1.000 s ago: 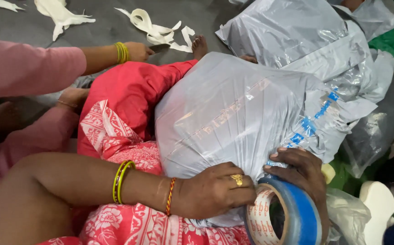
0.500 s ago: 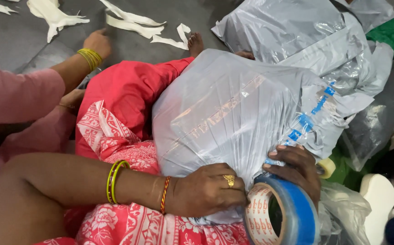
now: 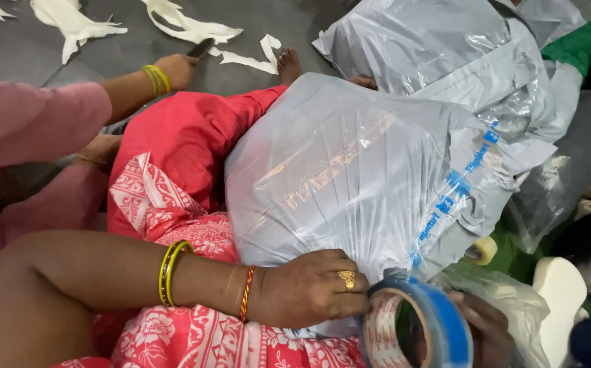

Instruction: The person packages foam cushions into plastic shipping bags and seals them with tape.

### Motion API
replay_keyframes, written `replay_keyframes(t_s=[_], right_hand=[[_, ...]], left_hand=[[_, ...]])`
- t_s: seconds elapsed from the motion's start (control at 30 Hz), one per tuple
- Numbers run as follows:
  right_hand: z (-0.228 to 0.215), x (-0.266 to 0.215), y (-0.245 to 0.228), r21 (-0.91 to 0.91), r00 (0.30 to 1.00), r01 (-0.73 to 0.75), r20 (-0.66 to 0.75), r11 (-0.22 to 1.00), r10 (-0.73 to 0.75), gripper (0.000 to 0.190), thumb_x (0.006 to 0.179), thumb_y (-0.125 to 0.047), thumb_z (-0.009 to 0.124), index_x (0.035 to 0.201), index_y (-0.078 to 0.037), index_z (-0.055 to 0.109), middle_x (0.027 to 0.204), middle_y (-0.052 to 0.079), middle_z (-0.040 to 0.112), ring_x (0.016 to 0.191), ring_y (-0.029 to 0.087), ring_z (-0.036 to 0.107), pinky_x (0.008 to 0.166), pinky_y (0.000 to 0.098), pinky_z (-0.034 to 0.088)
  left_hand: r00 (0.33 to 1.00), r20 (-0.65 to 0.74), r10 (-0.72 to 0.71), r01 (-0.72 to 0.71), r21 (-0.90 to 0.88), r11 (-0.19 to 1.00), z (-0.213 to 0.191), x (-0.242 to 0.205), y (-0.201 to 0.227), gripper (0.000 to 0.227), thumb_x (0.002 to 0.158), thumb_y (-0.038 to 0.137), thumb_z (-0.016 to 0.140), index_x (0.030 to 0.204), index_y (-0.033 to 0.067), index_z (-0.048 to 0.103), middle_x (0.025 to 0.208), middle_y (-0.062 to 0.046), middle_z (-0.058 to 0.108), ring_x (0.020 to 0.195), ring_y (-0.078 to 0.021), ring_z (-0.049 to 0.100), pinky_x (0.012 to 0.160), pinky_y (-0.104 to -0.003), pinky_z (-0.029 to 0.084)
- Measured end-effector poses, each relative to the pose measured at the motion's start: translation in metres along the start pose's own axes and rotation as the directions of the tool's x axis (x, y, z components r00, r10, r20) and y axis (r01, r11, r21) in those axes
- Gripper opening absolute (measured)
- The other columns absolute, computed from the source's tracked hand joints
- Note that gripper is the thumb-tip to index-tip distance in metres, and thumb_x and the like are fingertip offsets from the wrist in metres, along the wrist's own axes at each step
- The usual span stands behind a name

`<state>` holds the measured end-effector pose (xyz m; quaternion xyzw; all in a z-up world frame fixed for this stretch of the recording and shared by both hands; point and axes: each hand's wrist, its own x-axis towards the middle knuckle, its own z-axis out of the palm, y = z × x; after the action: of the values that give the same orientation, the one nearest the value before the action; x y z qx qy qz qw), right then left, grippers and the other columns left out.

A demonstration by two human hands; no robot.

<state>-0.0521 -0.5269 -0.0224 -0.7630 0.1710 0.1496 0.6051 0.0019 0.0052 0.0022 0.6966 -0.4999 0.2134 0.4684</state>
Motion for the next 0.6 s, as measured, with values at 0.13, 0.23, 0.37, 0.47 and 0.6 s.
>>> replay_keyframes(t_s=[0.13, 0.23, 0.37, 0.47, 0.6], right_hand=[[-0.017, -0.029, 0.075, -0.046, 0.996, 0.088, 0.006, 0.995, -0.087, 0.050, 0.097, -0.016, 0.059, 0.129, 0.022, 0.063, 0.117, 0.043, 0.067, 0.102, 0.046, 0.069, 0.089, 0.0532, 0.059], [0.072, -0.001, 0.048, -0.085, 0.990, 0.140, 0.023, 0.987, -0.138, 0.048, 0.097, -0.016, 0.059, 0.128, 0.021, 0.063, 0.118, 0.042, 0.067, 0.103, 0.046, 0.069, 0.090, 0.0531, 0.058], [0.151, 0.034, 0.006, -0.135, 0.979, 0.206, 0.040, 0.969, -0.202, 0.047, 0.097, -0.016, 0.059, 0.128, 0.019, 0.063, 0.119, 0.040, 0.067, 0.106, 0.045, 0.068, 0.092, 0.0529, 0.057], [0.140, 0.018, 0.028, -0.171, 0.964, 0.265, 0.055, 0.949, -0.260, 0.046, 0.097, -0.016, 0.059, 0.128, 0.018, 0.063, 0.119, 0.038, 0.067, 0.107, 0.045, 0.067, 0.093, 0.0528, 0.056], [0.101, -0.031, 0.104, -0.210, 0.944, 0.330, 0.080, 0.921, -0.320, 0.045, 0.096, -0.015, 0.059, 0.127, 0.017, 0.064, 0.120, 0.037, 0.067, 0.109, 0.044, 0.067, 0.095, 0.0526, 0.055]], left_hand=[[1.000, 0.009, 0.017, -0.017, 0.043, 0.999, 0.002, 0.001, -0.001, 0.024, 0.091, 0.016, 0.060, 0.111, 0.0058, 0.067, 0.106, -0.006, 0.060, 0.104, -0.0227, 0.061, 0.095, -0.036, 0.048], [0.999, 0.001, 0.032, -0.032, 0.074, 0.997, 0.000, 0.001, -0.001, 0.027, 0.090, 0.017, 0.060, 0.113, 0.0056, 0.066, 0.108, -0.007, 0.061, 0.104, -0.0230, 0.061, 0.095, -0.036, 0.048], [0.999, 0.027, 0.024, -0.026, 0.095, 0.995, -0.005, 0.003, 0.003, 0.028, 0.090, 0.016, 0.059, 0.115, 0.0065, 0.064, 0.105, -0.007, 0.062, 0.104, -0.0233, 0.062, 0.095, -0.037, 0.048], [0.996, 0.079, -0.048, 0.046, 0.023, 0.999, -0.010, 0.005, 0.005, 0.030, 0.093, 0.014, 0.061, 0.121, 0.0062, 0.061, 0.095, -0.007, 0.062, 0.099, -0.0245, 0.062, 0.092, -0.038, 0.049], [0.981, 0.103, -0.162, 0.181, -0.211, 0.961, -0.018, 0.001, 0.007, 0.027, 0.089, 0.009, 0.064, 0.114, 0.0052, 0.055, 0.087, -0.009, 0.062, 0.093, -0.0301, 0.062, 0.088, -0.041, 0.051]])
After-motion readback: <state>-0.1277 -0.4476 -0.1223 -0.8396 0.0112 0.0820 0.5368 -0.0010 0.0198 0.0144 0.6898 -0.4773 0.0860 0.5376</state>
